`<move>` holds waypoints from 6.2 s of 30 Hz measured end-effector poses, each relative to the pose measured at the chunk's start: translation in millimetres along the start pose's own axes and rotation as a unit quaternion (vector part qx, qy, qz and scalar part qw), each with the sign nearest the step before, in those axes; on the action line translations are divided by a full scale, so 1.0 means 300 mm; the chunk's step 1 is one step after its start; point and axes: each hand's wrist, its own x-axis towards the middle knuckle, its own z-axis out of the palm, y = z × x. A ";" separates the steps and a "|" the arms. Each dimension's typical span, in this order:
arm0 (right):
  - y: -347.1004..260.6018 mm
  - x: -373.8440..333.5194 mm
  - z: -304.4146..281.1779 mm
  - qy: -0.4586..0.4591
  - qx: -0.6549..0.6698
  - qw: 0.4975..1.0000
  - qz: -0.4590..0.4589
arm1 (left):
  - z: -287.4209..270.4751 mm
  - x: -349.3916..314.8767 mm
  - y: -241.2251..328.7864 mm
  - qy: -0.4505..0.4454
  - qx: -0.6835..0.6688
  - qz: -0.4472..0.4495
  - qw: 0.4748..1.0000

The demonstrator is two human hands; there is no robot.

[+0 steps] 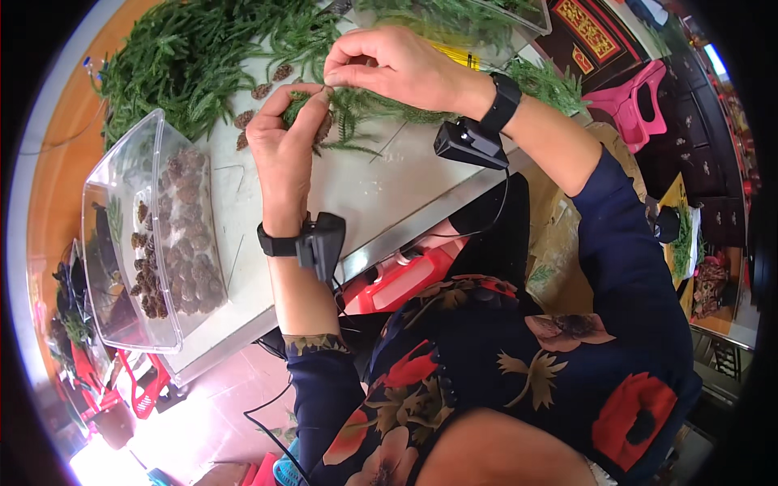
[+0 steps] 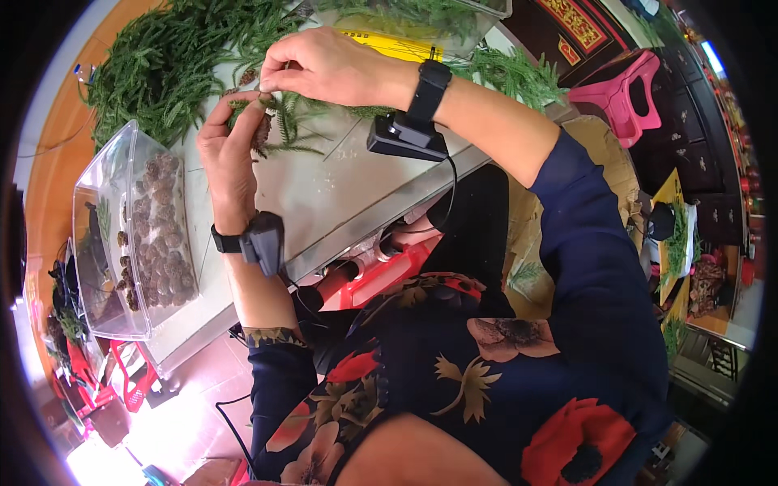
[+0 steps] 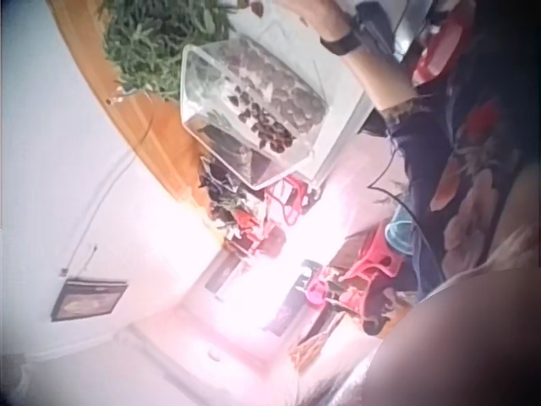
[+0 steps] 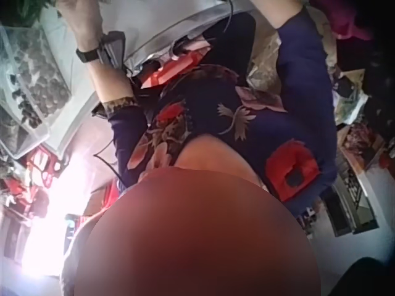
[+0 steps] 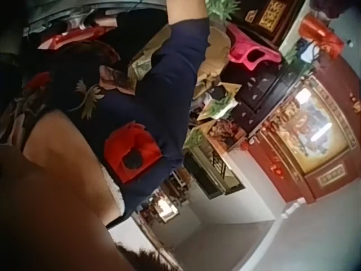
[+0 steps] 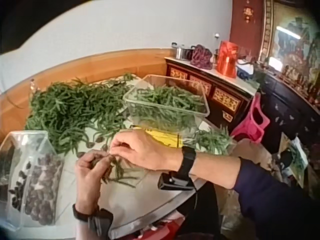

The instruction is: Trimming and preparing artificial plant stems or components using pliers.

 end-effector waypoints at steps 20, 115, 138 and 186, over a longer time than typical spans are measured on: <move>-0.088 -0.103 -0.124 0.145 -0.190 0.899 -0.367 | 0.009 -0.060 0.065 -0.140 -0.232 -0.097 0.958; 0.018 -0.456 -0.067 0.031 0.043 0.995 -0.087 | 0.089 -0.291 0.045 -0.003 -0.293 -0.175 0.940; 0.007 -0.351 -0.046 0.014 -0.026 0.974 -0.225 | 0.087 -0.319 0.060 0.013 -0.370 -0.182 0.911; -0.082 -0.401 0.013 0.007 0.088 0.996 0.032 | 0.174 -0.327 0.070 0.128 -0.092 -0.081 0.984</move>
